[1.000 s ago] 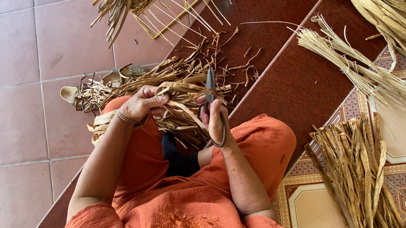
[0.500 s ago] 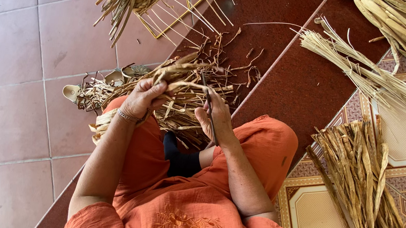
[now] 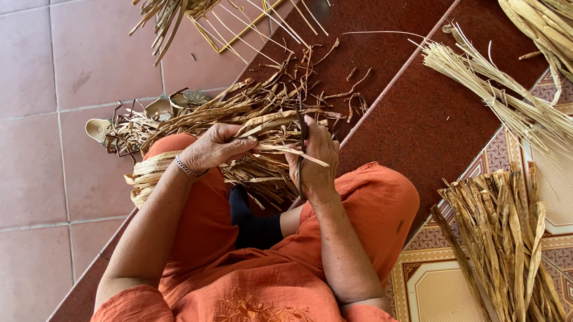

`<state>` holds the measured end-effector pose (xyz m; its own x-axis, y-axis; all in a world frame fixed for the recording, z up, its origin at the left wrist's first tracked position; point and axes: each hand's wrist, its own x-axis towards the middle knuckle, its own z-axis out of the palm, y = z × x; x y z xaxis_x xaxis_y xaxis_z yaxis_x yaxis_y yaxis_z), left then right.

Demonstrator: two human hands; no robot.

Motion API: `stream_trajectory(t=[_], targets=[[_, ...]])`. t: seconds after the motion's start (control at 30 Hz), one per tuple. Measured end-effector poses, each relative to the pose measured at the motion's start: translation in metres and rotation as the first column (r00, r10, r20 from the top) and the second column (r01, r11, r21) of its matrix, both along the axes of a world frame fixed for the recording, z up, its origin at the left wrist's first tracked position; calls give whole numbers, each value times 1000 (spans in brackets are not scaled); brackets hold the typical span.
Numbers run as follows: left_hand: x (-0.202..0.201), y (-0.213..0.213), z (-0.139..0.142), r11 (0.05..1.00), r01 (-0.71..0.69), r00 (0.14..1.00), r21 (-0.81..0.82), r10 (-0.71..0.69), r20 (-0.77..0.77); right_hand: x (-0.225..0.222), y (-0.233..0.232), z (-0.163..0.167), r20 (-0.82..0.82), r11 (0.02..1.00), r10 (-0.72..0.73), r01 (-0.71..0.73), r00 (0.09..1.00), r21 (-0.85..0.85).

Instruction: The person sits on a tiled floor and repeatedly picks up dried plant strips, trims them with scissors, and places the trimmed pieces aside. The person also gathers and aligns the strips by hand between trimming cycles.

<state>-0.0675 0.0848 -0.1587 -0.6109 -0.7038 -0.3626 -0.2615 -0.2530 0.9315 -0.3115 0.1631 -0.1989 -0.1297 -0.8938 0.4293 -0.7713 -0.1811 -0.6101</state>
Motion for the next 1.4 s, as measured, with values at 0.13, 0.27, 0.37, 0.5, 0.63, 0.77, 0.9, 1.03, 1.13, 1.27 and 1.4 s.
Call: stream_trajectory(t=[0.13, 0.27, 0.37, 0.5, 0.63, 0.77, 0.9, 1.03, 1.13, 1.27, 1.4], targets=[[0, 0, -1, 1000, -5, 998, -6, 6, 62, -2, 6, 1, 134, 998, 62, -64, 989, 11], [-3, 0, 3, 1000, -16, 998, 2, 16, 59, -1, 14, 1, 257, 988, 71, -104, 964, 116], [-6, 0, 7, 999, -34, 997, 21, 32, 75, 1, 15, -7, 334, 985, 68, -117, 940, 128], [-9, -1, 10, 995, -84, 996, 58, 82, 47, -3, 10, -17, 876, 914, 105, -392, 471, 102], [-6, -3, 10, 993, -97, 995, 70, 94, 42, -13, 10, -14, 977, 813, 190, -574, 101, -98], [-2, -4, 10, 986, -129, 990, 110, 134, -33, -13, 14, 1, 953, 780, 150, -624, 263, 49], [-2, -4, 7, 990, -101, 995, 101, 101, -1, -12, 12, 14, 875, 807, 262, -590, 407, 33], [-2, -4, 1, 993, -82, 997, 82, 80, 22, -15, 10, 20, 794, 840, 269, -537, 545, 83], [-1, -6, -2, 994, -80, 997, 74, 79, 17, -17, 13, 22, 693, 860, 242, -481, 679, 171], [-2, -7, -1, 999, -39, 999, 24, 39, 34, -18, 17, 23, 536, 907, 263, -395, 802, 146], [-2, -6, 9, 998, -45, 999, 54, 45, 4, -17, 14, 17, 671, 868, 218, -455, 709, 198]])
